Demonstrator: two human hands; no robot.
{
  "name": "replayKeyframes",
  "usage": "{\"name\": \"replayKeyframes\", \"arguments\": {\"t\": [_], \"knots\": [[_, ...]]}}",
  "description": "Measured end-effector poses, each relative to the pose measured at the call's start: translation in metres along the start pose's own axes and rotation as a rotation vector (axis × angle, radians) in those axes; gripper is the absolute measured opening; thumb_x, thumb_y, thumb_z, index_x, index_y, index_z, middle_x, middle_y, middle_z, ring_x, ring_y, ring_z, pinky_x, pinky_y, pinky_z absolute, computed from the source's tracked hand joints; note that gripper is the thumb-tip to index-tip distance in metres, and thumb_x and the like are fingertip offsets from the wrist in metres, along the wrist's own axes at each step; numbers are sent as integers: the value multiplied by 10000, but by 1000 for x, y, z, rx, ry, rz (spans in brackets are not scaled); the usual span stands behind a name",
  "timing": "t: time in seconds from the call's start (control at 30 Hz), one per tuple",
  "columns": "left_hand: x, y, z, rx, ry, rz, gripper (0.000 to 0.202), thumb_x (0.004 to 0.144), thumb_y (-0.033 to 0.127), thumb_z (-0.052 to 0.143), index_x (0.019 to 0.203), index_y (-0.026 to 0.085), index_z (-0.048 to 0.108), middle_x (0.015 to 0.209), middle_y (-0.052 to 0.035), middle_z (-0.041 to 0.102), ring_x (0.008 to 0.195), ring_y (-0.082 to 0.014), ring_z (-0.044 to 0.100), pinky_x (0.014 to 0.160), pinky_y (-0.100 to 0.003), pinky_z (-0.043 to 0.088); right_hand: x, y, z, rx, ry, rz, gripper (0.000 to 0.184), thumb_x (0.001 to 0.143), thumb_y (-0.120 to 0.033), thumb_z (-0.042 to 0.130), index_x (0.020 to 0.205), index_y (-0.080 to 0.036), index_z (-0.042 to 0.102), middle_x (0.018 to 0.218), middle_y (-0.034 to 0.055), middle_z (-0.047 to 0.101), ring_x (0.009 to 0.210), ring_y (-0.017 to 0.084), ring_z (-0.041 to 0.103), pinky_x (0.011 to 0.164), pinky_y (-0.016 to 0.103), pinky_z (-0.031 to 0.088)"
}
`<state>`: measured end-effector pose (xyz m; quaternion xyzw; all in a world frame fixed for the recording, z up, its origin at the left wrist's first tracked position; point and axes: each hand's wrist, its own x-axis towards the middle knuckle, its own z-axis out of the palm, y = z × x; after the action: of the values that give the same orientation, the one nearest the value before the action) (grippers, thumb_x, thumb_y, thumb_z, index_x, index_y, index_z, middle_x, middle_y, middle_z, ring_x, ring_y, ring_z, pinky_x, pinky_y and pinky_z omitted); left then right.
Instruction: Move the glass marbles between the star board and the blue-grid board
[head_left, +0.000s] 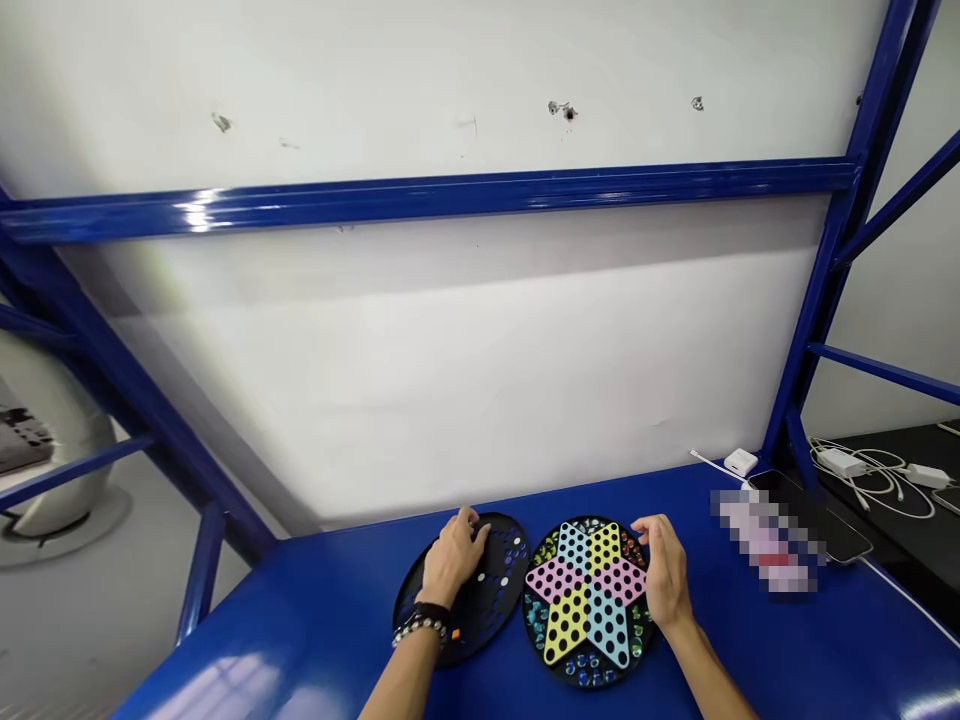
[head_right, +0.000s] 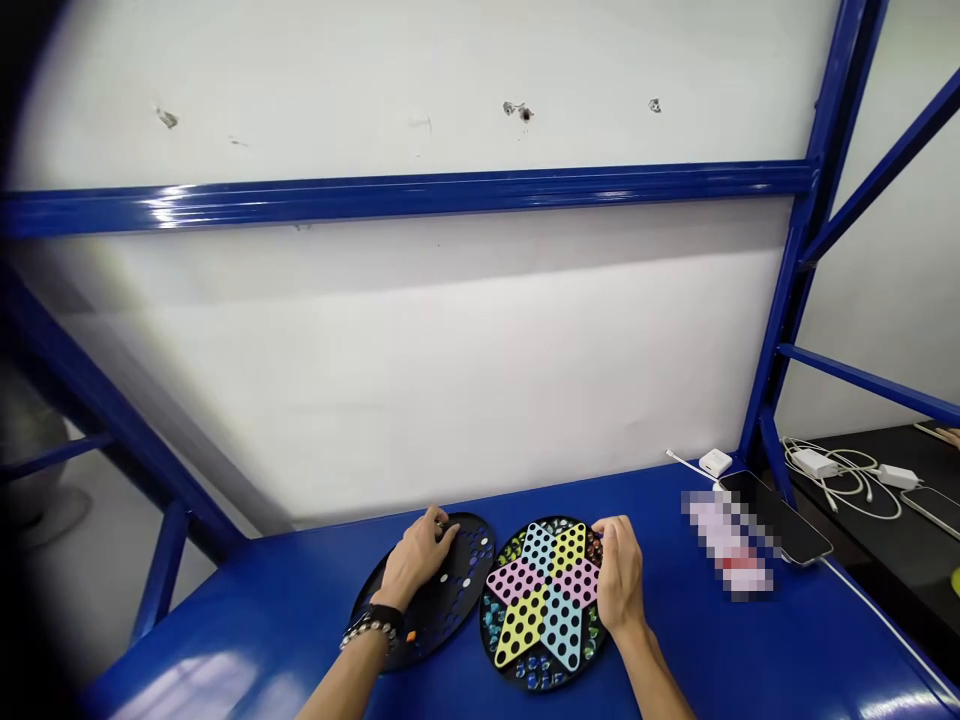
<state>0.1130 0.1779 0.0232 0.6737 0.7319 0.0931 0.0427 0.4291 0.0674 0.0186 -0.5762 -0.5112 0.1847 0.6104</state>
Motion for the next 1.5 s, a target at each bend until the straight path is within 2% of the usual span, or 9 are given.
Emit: {"name": "replayKeyframes", "arguments": {"t": [0.13, 0.27, 0.4, 0.63, 0.77, 0.9, 1.1, 1.37, 1.5], "knots": [[3, -3, -1, 31, -3, -69, 337, 987, 433, 369, 1123, 187, 555, 1146, -149, 663, 907, -277, 697, 707, -344, 488, 0, -1, -1, -21, 6, -8, 523, 1053, -521, 209, 859, -251, 613, 871, 53, 647, 814, 223, 607, 759, 362, 494], [5, -3, -3, 56, -48, -33, 311, 996, 413, 366, 1057, 197, 582, 1087, -127, 686, 858, -269, 699, 734, -353, 481, 1, -2, -2, -17, -6, -2, 516, 1056, -510, 216, 867, -248, 619, 885, 62, 650, 824, 225, 610, 765, 367, 491], [8, 2, -3, 70, -66, 3, 355, 980, 448, 395, 1148, 179, 555, 1139, -148, 676, 897, -285, 699, 742, -365, 493, 1, -3, -2, -17, 10, -6, 526, 1054, -516, 212, 857, -250, 621, 875, 58, 653, 810, 224, 610, 752, 364, 496], [10, 30, -1, 54, -142, 236, 234, 962, 223, 375, 1093, 206, 568, 1157, -93, 653, 990, -223, 676, 839, -317, 486, 3, -3, -3, -27, 11, -12, 529, 1050, -524, 199, 837, -251, 598, 869, 52, 647, 815, 221, 605, 759, 359, 487], [4, 45, -3, 33, -188, 322, 308, 862, 71, 397, 1067, 204, 584, 1129, -84, 650, 964, -202, 670, 863, -305, 484, 3, -2, -2, -14, 16, -6, 521, 1049, -523, 211, 840, -246, 600, 864, 44, 645, 805, 212, 601, 755, 351, 480], [-13, 50, -8, -10, -227, 399, 407, 769, 4, 420, 1049, 239, 599, 1131, -42, 653, 975, -172, 662, 886, -270, 481, 3, -2, -2, -7, 16, -2, 509, 1050, -511, 220, 838, -245, 597, 870, 43, 644, 817, 211, 602, 768, 350, 478], [-39, 51, -14, -16, -227, 446, 377, 770, 38, 425, 1033, 245, 600, 1108, -44, 643, 851, -182, 655, 793, -297, 480, 2, -4, -2, -9, -1, -7, 500, 1055, -492, 212, 829, -243, 582, 874, 45, 641, 824, 210, 600, 765, 346, 476], [-43, 48, -25, -107, -263, 491, 312, 735, 72, 469, 946, 218, 646, 957, -20, 663, 766, -151, 604, 748, -264, 465, 3, -3, -3, -26, -10, -15, 495, 1058, -474, 222, 844, -237, 600, 863, 36, 633, 805, 204, 592, 755, 338, 467], [-48, 45, -28, -200, -290, 496, 326, 746, 97, 492, 1002, 205, 663, 1018, -36, 680, 807, -160, 622, 790, -274, 484, 3, -3, -3, -27, -7, -20, 489, 1058, -466, 225, 841, -238, 599, 852, 37, 633, 797, 205, 592, 745, 336, 466]]}}
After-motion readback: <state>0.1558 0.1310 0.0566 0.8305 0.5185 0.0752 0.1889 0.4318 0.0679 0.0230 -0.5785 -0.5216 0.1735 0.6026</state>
